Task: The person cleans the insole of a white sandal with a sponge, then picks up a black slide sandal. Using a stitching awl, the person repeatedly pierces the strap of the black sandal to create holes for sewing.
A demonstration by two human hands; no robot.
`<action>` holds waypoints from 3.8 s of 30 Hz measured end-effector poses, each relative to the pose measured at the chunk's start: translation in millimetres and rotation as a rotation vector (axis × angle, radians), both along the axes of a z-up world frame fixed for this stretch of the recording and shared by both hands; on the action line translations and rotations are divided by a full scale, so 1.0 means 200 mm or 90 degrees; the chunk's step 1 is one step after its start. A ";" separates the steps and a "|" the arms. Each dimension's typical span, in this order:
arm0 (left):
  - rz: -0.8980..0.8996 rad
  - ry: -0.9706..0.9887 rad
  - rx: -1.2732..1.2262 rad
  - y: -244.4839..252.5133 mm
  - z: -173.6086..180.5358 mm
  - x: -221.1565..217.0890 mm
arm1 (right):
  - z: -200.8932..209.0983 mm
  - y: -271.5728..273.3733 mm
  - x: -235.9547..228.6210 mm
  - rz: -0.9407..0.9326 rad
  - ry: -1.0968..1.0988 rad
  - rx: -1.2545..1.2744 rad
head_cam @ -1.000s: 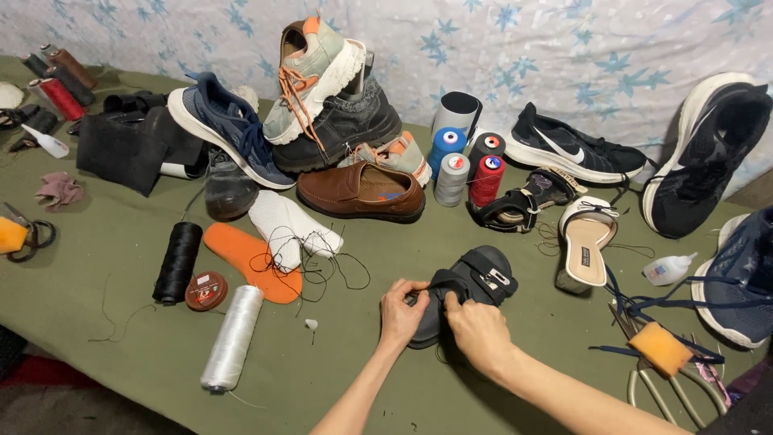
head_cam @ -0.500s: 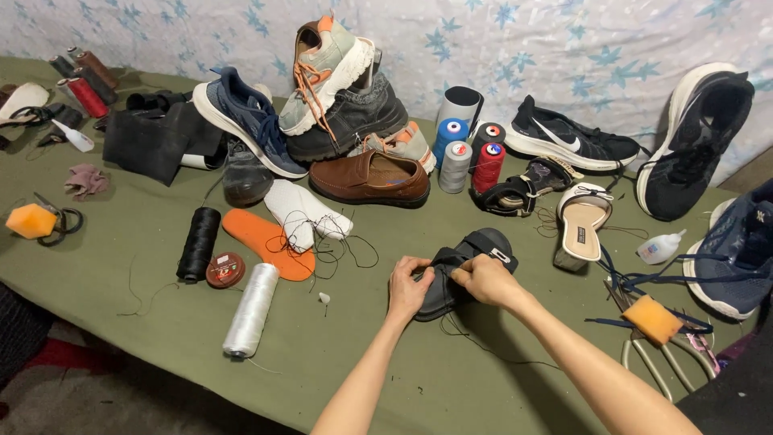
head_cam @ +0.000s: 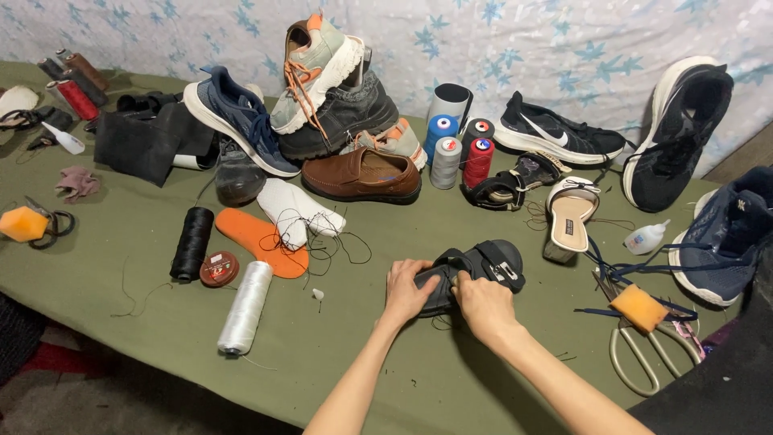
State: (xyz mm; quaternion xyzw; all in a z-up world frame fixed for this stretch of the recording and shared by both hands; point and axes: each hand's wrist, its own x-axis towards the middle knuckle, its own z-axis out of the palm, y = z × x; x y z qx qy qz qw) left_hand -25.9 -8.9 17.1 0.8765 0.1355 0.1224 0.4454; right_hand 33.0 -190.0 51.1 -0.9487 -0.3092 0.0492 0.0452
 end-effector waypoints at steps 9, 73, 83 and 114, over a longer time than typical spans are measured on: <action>0.026 -0.003 -0.055 -0.09 0.06 -0.07 | 0.18 -0.04 -0.19 -0.122 0.163 0.142; 0.278 -0.133 0.048 -0.21 0.30 -0.24 | 0.26 -0.34 -0.57 -0.260 0.666 0.715; 0.295 -0.294 0.148 -0.20 0.27 -0.27 | 0.31 -0.30 -0.62 -0.294 0.658 0.615; 0.214 0.144 -0.366 -0.06 0.41 -0.25 | 0.25 -0.33 -0.61 -0.188 0.678 0.524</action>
